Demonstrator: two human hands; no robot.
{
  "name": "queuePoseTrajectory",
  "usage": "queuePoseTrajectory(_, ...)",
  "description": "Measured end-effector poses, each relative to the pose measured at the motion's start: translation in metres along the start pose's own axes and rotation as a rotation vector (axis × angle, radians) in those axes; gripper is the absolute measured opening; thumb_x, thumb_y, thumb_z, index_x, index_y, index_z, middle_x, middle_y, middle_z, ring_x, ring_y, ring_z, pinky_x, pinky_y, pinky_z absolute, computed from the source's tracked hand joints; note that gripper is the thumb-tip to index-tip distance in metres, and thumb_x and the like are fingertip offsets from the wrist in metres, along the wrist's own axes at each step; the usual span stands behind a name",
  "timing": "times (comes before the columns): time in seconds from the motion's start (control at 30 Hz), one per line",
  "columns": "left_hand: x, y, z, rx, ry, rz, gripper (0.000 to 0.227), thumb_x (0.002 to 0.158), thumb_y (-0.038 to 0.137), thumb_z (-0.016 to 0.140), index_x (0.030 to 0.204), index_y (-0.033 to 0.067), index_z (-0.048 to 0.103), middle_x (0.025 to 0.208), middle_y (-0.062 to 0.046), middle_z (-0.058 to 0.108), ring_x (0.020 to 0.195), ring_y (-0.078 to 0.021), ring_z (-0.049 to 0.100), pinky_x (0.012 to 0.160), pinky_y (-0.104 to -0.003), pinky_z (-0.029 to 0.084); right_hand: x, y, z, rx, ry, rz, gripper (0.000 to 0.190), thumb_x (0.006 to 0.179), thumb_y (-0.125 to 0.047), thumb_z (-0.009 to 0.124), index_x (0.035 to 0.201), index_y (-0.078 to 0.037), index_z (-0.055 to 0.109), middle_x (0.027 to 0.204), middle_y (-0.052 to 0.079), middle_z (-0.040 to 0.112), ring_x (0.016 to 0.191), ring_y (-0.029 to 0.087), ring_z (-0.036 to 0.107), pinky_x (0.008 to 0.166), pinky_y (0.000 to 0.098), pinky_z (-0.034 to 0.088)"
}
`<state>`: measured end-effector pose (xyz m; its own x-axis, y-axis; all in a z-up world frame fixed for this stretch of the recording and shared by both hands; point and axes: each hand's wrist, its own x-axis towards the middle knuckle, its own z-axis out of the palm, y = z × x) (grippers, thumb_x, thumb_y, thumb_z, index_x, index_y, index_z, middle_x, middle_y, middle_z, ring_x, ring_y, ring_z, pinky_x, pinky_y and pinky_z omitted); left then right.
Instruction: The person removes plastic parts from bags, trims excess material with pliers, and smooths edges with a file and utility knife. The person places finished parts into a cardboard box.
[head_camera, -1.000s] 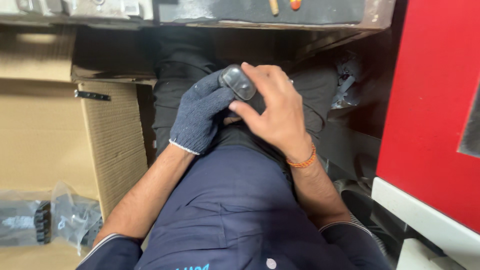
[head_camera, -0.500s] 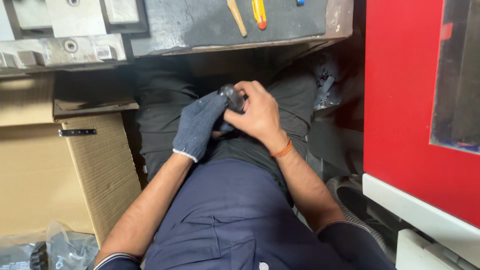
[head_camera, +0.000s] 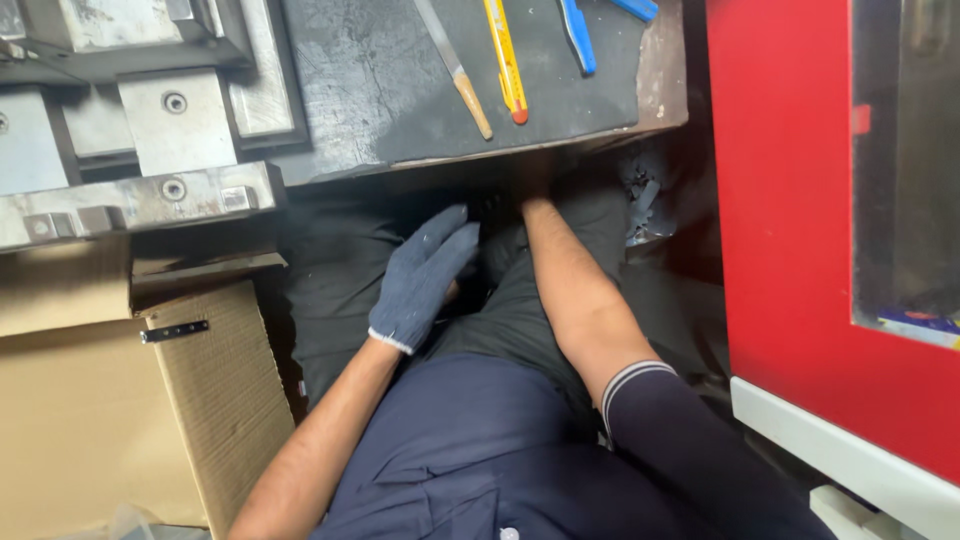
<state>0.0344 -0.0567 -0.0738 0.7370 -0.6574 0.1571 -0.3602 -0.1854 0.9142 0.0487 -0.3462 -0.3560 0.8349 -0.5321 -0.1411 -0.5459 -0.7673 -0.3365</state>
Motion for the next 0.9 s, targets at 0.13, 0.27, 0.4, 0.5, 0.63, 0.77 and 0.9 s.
queuePoseTrajectory(0.13,-0.015,-0.001,-0.001,-0.505,-0.062,-0.623,0.046,0.095,0.026,0.068,0.134,0.0023,0.067,0.139,-0.011,0.067,0.110,-0.0150,0.068,0.091,-0.029,0.056,0.003,-0.005,0.002,-0.020,-0.026,0.038,0.041,0.093,-0.036,0.071,0.116,-0.002,0.070,0.115,0.019,0.071,0.108,0.035,0.066,0.092,0.0444,0.051)
queuePoseTrajectory(0.27,-0.015,-0.005,0.000,-0.549,-0.075,-0.692,0.047,0.094,0.026,0.068,0.135,0.0030,0.065,0.138,-0.010,0.068,0.105,-0.0147,0.068,0.088,-0.028,0.056,0.001,-0.011,-0.005,-0.031,-0.020,0.064,0.045,0.093,-0.037,0.071,0.120,-0.001,0.067,0.119,0.020,0.069,0.112,0.036,0.064,0.095,0.0447,0.049)
queuePoseTrajectory(0.4,-0.012,-0.003,-0.001,-0.542,-0.072,-0.617,0.046,0.096,0.027,0.068,0.134,0.0013,0.066,0.140,-0.009,0.066,0.111,-0.0127,0.068,0.093,-0.026,0.056,-0.001,-0.012,-0.011,-0.053,0.050,0.084,0.049,0.093,-0.039,0.070,0.123,0.000,0.065,0.122,0.021,0.067,0.115,0.037,0.062,0.098,0.0451,0.047)
queuePoseTrajectory(0.5,-0.014,-0.001,0.001,-0.575,-0.070,-0.677,0.050,0.094,0.029,0.069,0.137,0.0027,0.063,0.136,-0.009,0.068,0.106,-0.0134,0.068,0.088,-0.026,0.056,-0.005,-0.011,-0.015,-0.079,0.147,0.103,0.053,0.093,-0.040,0.070,0.125,0.001,0.063,0.125,0.023,0.065,0.118,0.037,0.060,0.101,0.0453,0.046)
queuePoseTrajectory(0.63,-0.019,-0.001,0.002,-0.585,-0.085,-0.825,0.055,0.096,0.028,0.071,0.145,0.0053,0.064,0.128,-0.020,0.071,0.093,-0.0195,0.063,0.080,-0.032,0.052,-0.015,-0.014,-0.022,-0.098,0.220,0.106,0.057,0.092,-0.041,0.070,0.128,0.002,0.060,0.129,0.024,0.063,0.122,0.038,0.058,0.104,0.0457,0.044)
queuePoseTrajectory(0.77,-0.020,-0.001,0.002,-0.345,-0.069,-0.487,0.049,0.096,0.033,0.069,0.133,0.0009,0.067,0.137,-0.010,0.068,0.116,-0.0190,0.067,0.096,-0.029,0.053,-0.021,-0.015,-0.034,-0.098,0.246,0.085,0.061,0.092,-0.042,0.069,0.131,0.004,0.057,0.132,0.025,0.061,0.125,0.039,0.056,0.107,0.0460,0.042)
queuePoseTrajectory(0.9,-0.025,0.005,0.002,-0.323,-0.065,-0.507,0.054,0.093,0.035,0.069,0.136,0.0024,0.063,0.131,-0.011,0.071,0.117,-0.0201,0.068,0.099,-0.029,0.052,-0.026,-0.013,-0.044,-0.096,0.250,0.088,0.066,0.092,-0.043,0.069,0.134,0.005,0.055,0.136,0.027,0.059,0.129,0.040,0.054,0.110,0.0463,0.040)
